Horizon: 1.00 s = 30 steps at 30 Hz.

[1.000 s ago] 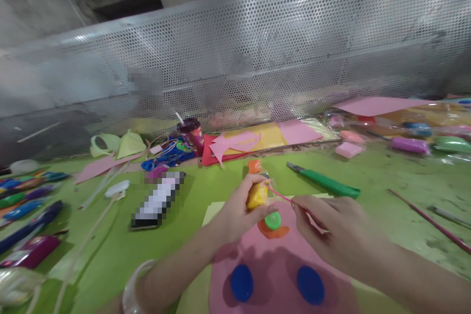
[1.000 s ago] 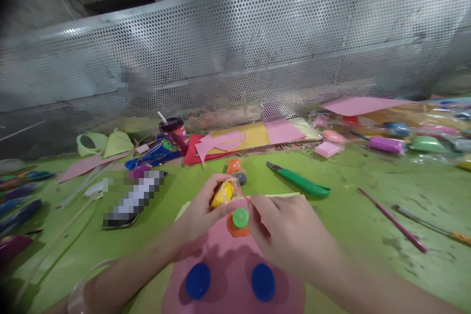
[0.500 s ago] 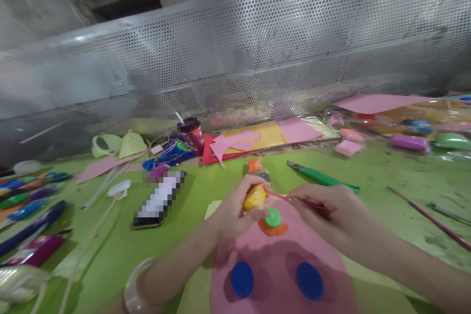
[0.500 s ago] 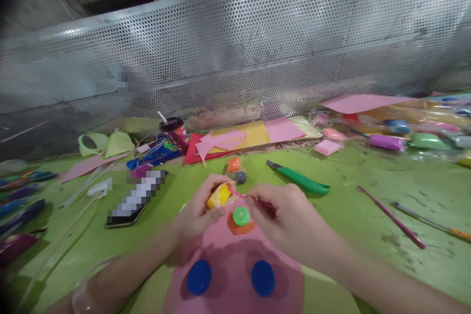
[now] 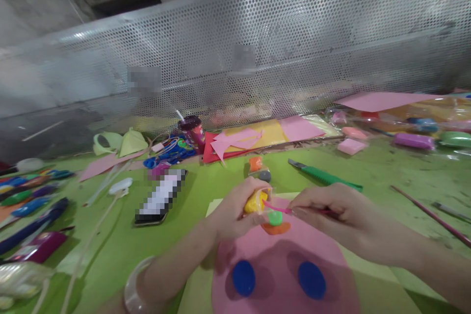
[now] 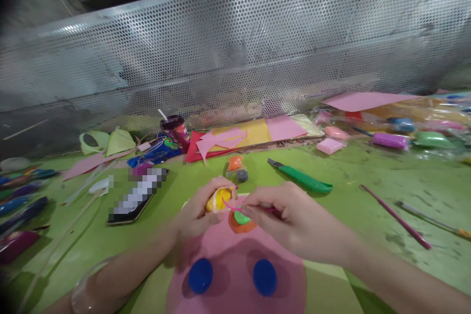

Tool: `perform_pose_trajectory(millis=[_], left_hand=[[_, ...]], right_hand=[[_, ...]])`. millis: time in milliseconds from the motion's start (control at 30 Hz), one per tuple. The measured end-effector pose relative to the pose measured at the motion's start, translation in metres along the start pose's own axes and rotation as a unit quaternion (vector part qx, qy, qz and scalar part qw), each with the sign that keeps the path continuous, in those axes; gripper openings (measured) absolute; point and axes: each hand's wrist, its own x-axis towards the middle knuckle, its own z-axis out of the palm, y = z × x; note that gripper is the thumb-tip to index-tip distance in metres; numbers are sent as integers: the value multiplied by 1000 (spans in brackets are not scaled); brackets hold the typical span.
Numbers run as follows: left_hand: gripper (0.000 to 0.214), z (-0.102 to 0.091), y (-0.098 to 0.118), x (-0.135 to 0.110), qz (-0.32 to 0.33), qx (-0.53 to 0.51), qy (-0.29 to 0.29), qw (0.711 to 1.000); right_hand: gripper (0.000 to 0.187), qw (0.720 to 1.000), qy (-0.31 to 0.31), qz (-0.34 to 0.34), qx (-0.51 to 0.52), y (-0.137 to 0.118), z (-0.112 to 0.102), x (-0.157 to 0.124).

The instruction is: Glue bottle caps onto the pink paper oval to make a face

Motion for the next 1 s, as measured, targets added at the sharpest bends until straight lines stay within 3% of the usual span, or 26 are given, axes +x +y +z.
perform_pose_trajectory(millis=[133, 200, 300, 433, 500, 600, 700, 1000], left_hand=[[37, -1, 1, 0, -1, 24, -7, 1000], [37, -1, 2, 1, -13, 44, -8, 999], [38, 1, 3, 3, -13, 51, 3, 999], [39, 7, 9, 7, -3, 9, 13, 1000], [39, 9, 12, 8, -6, -6, 15, 1000], [39, 12, 13, 8, -33, -25, 14, 999], [41, 12, 10, 7, -47, -36, 5, 998], [42, 13, 15, 6, -40, -56, 2, 998]], right_hand=[[29, 999, 8, -10, -40, -2, 3, 1], [26, 998, 48, 10, -40, -1, 6, 1], [16, 993, 115, 33, 21, -1, 8, 2], [16, 988, 105, -6, 112, -3, 7, 1], [18, 989, 131, -56, 46, -3, 7, 0], [20, 968, 186, -150, -82, -3, 9, -4], [18, 950, 198, -203, -132, -2, 11, -8], [17, 935, 176, -237, -197, 1, 15, -10]])
